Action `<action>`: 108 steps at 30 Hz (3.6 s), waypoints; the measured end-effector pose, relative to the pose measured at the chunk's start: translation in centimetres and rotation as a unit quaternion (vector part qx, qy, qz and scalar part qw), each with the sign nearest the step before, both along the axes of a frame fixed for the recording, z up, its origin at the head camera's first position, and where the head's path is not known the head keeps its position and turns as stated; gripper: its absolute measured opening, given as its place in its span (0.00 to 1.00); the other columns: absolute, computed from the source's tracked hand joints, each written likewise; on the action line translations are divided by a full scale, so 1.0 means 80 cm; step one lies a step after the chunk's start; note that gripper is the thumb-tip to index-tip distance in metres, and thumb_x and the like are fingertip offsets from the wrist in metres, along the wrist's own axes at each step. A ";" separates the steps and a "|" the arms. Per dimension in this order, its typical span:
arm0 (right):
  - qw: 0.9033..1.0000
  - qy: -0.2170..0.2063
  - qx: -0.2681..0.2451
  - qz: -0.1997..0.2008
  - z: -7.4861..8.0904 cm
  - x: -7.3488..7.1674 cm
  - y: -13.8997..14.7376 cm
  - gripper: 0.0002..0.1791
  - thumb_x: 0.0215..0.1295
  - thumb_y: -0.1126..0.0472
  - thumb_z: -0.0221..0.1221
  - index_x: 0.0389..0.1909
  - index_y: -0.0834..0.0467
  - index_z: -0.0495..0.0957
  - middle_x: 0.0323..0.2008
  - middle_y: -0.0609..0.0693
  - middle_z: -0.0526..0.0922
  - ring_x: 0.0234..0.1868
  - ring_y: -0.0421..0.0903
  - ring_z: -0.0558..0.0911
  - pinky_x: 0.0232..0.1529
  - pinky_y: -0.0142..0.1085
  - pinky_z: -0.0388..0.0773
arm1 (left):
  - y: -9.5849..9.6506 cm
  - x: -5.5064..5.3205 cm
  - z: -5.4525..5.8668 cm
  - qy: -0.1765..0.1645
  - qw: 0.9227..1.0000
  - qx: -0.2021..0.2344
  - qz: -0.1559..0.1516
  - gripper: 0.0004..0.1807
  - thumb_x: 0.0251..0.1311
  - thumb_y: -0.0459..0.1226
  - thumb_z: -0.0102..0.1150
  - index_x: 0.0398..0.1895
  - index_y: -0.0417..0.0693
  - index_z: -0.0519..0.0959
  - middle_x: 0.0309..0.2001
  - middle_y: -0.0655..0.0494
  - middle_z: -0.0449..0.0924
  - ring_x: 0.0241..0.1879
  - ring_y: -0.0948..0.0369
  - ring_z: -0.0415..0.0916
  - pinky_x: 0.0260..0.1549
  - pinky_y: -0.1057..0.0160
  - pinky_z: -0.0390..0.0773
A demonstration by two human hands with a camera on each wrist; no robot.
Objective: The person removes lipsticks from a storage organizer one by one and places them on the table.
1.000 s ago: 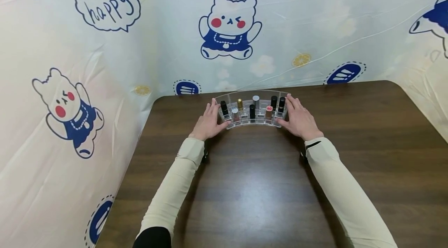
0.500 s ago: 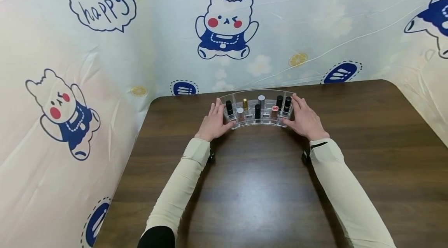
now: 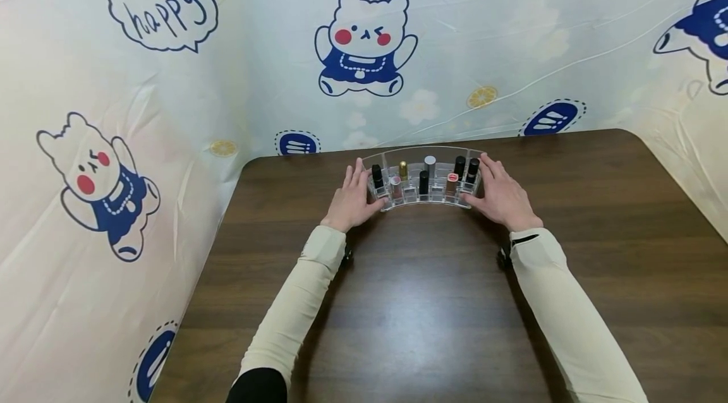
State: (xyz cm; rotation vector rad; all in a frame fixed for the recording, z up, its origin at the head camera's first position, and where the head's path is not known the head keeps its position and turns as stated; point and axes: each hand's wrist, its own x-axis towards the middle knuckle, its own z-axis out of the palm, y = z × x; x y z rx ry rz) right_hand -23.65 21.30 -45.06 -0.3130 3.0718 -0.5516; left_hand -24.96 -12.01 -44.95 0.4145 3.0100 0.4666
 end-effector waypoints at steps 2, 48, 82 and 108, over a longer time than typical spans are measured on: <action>1.000 -0.001 0.001 0.000 0.000 0.001 0.002 0.51 0.63 0.41 0.59 0.74 0.68 0.48 0.77 0.60 0.45 0.75 0.65 0.48 0.69 0.60 0.55 | 0.002 0.001 0.000 -0.002 1.000 0.002 0.000 0.45 0.63 0.60 0.51 0.75 0.46 0.51 0.78 0.49 0.26 0.77 0.47 0.30 0.62 0.36 0.64; 0.998 -0.019 -0.059 -0.024 -0.002 0.019 0.023 0.52 0.62 0.44 0.62 0.76 0.62 0.44 0.78 0.56 0.42 0.75 0.65 0.48 0.64 0.65 0.57 | 0.019 0.012 -0.008 -0.012 0.999 0.049 -0.009 0.45 0.62 0.60 0.54 0.75 0.50 0.53 0.79 0.50 0.28 0.78 0.48 0.29 0.67 0.38 0.58; 0.988 -0.011 -0.148 -0.036 -0.009 0.017 0.019 0.51 0.60 0.48 0.64 0.76 0.63 0.46 0.78 0.54 0.41 0.73 0.64 0.56 0.59 0.67 0.63 | 0.012 0.015 -0.001 -0.021 0.995 0.090 -0.030 0.50 0.61 0.61 0.54 0.78 0.51 0.44 0.79 0.61 0.31 0.78 0.57 0.29 0.69 0.37 0.52; 0.943 0.073 -0.316 -0.077 0.010 0.017 0.018 0.33 0.67 0.54 0.59 0.69 0.64 0.63 0.64 0.64 0.70 0.66 0.62 0.69 0.64 0.58 0.65 | 0.012 0.014 -0.005 -0.016 0.995 0.097 -0.029 0.48 0.62 0.54 0.59 0.78 0.54 0.44 0.79 0.60 0.33 0.78 0.55 0.32 0.68 0.36 0.53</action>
